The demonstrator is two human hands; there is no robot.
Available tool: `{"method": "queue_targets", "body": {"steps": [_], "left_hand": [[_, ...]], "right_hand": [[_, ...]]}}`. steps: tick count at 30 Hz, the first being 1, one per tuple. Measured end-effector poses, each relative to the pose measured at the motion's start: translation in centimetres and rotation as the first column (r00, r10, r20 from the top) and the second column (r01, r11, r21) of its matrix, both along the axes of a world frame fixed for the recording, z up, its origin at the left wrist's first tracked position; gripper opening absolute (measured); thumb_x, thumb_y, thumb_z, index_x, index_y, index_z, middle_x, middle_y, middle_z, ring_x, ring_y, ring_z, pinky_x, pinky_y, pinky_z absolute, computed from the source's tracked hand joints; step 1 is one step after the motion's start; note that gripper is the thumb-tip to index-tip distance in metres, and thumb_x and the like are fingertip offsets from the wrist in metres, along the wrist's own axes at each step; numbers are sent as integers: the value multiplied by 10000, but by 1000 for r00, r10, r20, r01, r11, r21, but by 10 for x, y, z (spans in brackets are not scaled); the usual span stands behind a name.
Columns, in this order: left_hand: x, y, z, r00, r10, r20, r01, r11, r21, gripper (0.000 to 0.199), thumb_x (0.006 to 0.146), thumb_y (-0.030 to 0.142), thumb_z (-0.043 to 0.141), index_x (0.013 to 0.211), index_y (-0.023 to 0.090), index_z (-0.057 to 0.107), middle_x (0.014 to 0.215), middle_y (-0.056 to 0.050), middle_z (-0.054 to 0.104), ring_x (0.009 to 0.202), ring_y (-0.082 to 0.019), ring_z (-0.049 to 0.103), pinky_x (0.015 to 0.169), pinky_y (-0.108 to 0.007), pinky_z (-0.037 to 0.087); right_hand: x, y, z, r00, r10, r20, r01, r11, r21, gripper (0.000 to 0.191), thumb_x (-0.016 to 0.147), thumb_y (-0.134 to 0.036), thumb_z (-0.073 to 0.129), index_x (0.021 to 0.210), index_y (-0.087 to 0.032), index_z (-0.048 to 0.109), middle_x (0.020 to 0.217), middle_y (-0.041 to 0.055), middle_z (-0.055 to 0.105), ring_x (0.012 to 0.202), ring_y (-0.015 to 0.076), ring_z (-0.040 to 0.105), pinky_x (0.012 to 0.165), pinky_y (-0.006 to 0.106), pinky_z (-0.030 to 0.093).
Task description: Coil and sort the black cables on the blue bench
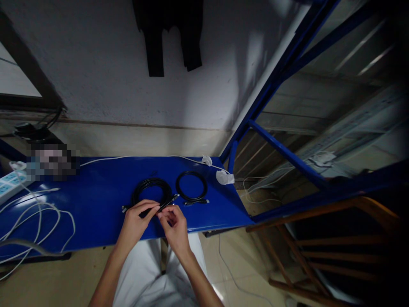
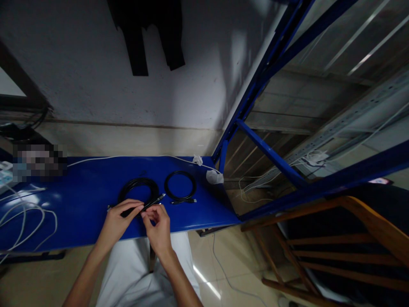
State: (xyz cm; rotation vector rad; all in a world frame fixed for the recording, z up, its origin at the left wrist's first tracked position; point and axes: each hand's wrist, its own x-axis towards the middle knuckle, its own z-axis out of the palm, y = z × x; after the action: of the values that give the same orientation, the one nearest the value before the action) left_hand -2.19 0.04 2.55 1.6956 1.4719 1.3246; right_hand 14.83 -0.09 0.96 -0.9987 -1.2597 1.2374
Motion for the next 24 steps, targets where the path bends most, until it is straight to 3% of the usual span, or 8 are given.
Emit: {"method": "queue_targets", "body": {"steps": [7, 14, 24], "left_hand": [[0, 3, -4, 1000, -12, -21, 12, 1000, 5, 141, 1011, 360, 745, 1007, 263, 847, 1051, -46, 817, 980, -222, 785, 926, -339, 623], [1, 0, -8, 998, 1, -65, -2, 1000, -12, 147, 1015, 355, 721, 985, 261, 830, 1048, -49, 817, 983, -227, 783, 910, -333, 615], [-7, -1, -14, 997, 15, -78, -20, 998, -62, 198, 965, 424, 777, 1052, 246, 782, 1041, -53, 821, 931, -227, 786, 871, -344, 638]], "right_hand": [[6, 0, -2, 965, -88, 247, 36, 977, 209, 90, 1008, -267, 699, 1095, -244, 706, 1131, 78, 649, 896, 190, 684, 796, 325, 620], [12, 1, 1, 825, -205, 528, -11, 927, 376, 135, 1024, -243, 693, 1143, -272, 749, 1298, 107, 608, 1245, 292, 579, 1098, 501, 498], [7, 16, 1, 863, -129, 489, -42, 945, 324, 68, 967, -195, 726, 958, -259, 745, 1168, 57, 733, 1182, 273, 604, 1055, 475, 450]]}}
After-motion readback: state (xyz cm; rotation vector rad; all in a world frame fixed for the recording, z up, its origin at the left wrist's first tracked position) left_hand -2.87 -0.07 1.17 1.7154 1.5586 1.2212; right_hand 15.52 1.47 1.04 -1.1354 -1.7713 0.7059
